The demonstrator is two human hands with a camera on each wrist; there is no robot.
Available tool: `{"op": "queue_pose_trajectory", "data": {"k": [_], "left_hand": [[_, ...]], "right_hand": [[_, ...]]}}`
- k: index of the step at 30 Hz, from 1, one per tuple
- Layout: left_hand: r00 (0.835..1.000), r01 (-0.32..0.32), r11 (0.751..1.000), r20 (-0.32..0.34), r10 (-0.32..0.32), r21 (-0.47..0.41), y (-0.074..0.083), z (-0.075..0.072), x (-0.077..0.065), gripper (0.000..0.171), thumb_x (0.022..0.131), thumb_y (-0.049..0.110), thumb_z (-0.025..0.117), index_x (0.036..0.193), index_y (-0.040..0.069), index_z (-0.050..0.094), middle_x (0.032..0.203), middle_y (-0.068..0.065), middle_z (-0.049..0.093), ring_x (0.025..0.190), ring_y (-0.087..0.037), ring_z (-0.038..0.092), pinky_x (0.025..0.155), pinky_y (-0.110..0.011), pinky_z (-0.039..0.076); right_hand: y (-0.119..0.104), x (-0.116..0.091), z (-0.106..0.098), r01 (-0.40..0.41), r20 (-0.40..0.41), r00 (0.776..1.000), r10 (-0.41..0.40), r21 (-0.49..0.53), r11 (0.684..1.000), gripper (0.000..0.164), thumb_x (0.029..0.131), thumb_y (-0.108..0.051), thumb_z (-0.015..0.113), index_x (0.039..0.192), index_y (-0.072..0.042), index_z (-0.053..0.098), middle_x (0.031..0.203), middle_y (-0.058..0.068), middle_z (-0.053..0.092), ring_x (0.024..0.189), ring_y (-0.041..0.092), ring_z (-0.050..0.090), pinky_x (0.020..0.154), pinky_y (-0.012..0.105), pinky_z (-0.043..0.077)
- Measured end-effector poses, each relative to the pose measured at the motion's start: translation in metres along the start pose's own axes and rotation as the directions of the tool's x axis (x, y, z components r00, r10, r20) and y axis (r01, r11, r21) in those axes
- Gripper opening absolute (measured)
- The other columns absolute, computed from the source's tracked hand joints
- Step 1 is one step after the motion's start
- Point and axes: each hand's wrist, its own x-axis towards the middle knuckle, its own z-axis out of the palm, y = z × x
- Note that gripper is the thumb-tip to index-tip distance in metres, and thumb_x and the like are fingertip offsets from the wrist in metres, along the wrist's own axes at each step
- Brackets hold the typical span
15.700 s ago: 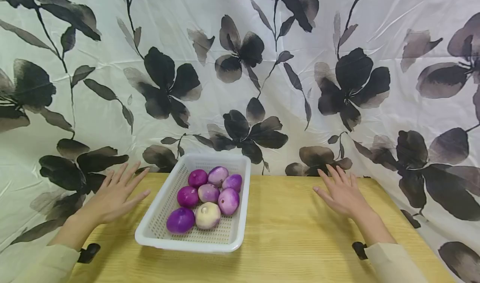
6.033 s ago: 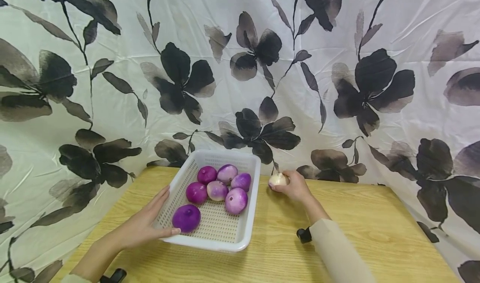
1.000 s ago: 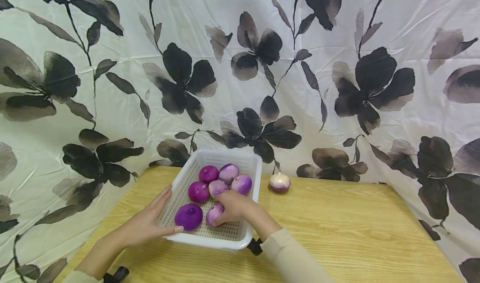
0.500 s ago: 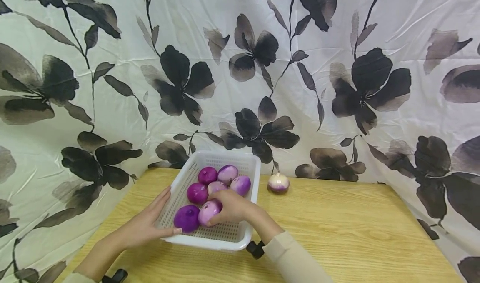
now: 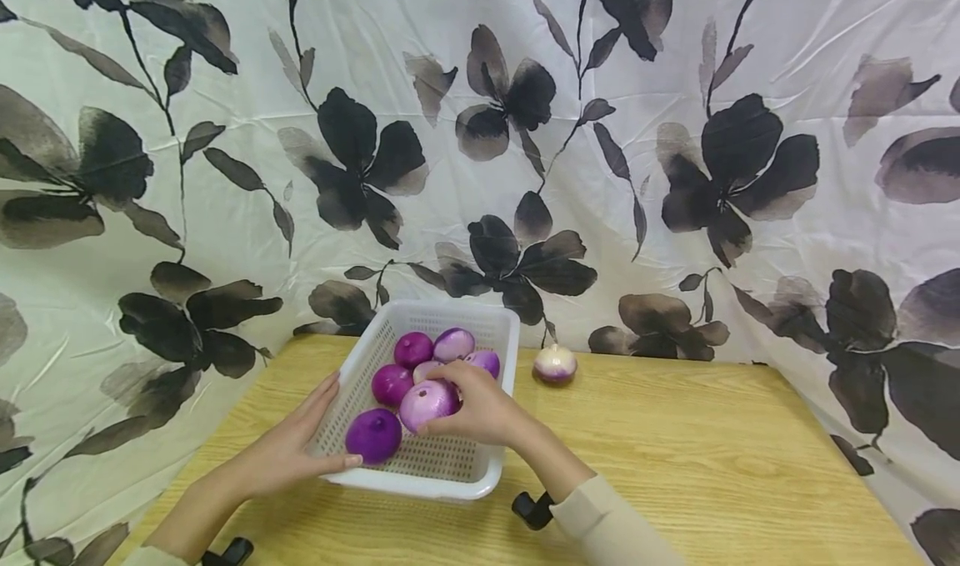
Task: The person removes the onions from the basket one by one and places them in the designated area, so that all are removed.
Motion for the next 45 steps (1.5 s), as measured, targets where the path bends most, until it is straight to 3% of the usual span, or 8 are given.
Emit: {"op": "queue_pose_trajectory", "data": {"k": [9, 19, 26, 37, 45], "left_hand": [[1.0, -0.013, 1.0, -0.009, 0.013, -0.001, 0.0, -0.003, 0.002, 0.124, 0.081, 0.072, 0.072, 0.162, -0.002, 0.014, 0.171, -0.017, 0.005, 0.151, -0.047, 0.021, 0.115, -0.066, 0.029], [1.0, -0.002, 1.0, 0.0, 0.002, -0.014, -0.002, -0.001, 0.002, 0.127, 0.079, 0.073, 0.073, 0.163, 0.0, 0.012, 0.171, -0.016, 0.005, 0.152, -0.047, 0.02, 0.116, -0.066, 0.029], [1.0, -0.01, 1.0, -0.009, 0.01, -0.001, -0.004, -0.001, 0.004, 0.126, 0.079, 0.073, 0.072, 0.163, 0.0, 0.013, 0.171, -0.016, 0.006, 0.151, -0.046, 0.022, 0.115, -0.066, 0.031], [1.0, -0.005, 1.0, 0.003, 0.005, -0.017, -0.006, 0.002, 0.005, 0.128, 0.078, 0.074, 0.073, 0.163, 0.001, 0.012, 0.172, -0.015, 0.004, 0.152, -0.046, 0.021, 0.115, -0.066, 0.03], [1.0, -0.004, 1.0, 0.001, 0.004, -0.007, -0.004, 0.001, 0.005, 0.126, 0.079, 0.073, 0.072, 0.163, -0.001, 0.013, 0.171, -0.017, 0.006, 0.152, -0.046, 0.021, 0.115, -0.066, 0.03]], "right_hand": [[-0.002, -0.009, -0.016, -0.023, -0.068, 0.997, 0.021, -0.027, 0.999, 0.068, 0.074, -0.031, 0.093, 0.132, -0.009, 0.065, 0.125, 0.0, 0.066, 0.111, 0.017, 0.063, 0.09, 0.032, 0.057], [0.001, -0.023, -0.031, -0.058, -0.094, 0.994, 0.062, 0.042, 0.997, 0.068, 0.076, -0.026, 0.092, 0.135, -0.008, 0.063, 0.142, 0.008, 0.06, 0.121, 0.024, 0.061, 0.089, 0.035, 0.06], [0.006, -0.032, -0.047, -0.065, -0.127, 0.99, 0.066, 0.017, 0.998, 0.069, 0.076, -0.026, 0.093, 0.137, -0.01, 0.063, 0.135, 0.006, 0.063, 0.113, 0.022, 0.063, 0.084, 0.031, 0.061], [0.022, -0.048, -0.069, -0.1, -0.171, 0.979, 0.109, 0.062, 0.993, 0.065, 0.078, -0.026, 0.092, 0.134, -0.007, 0.063, 0.127, 0.008, 0.064, 0.113, 0.026, 0.064, 0.092, 0.036, 0.06], [0.03, -0.059, -0.083, -0.156, -0.176, 0.971, 0.16, 0.038, 0.987, 0.066, 0.077, -0.025, 0.092, 0.134, -0.008, 0.063, 0.131, 0.01, 0.063, 0.111, 0.027, 0.065, 0.089, 0.034, 0.061]]}}
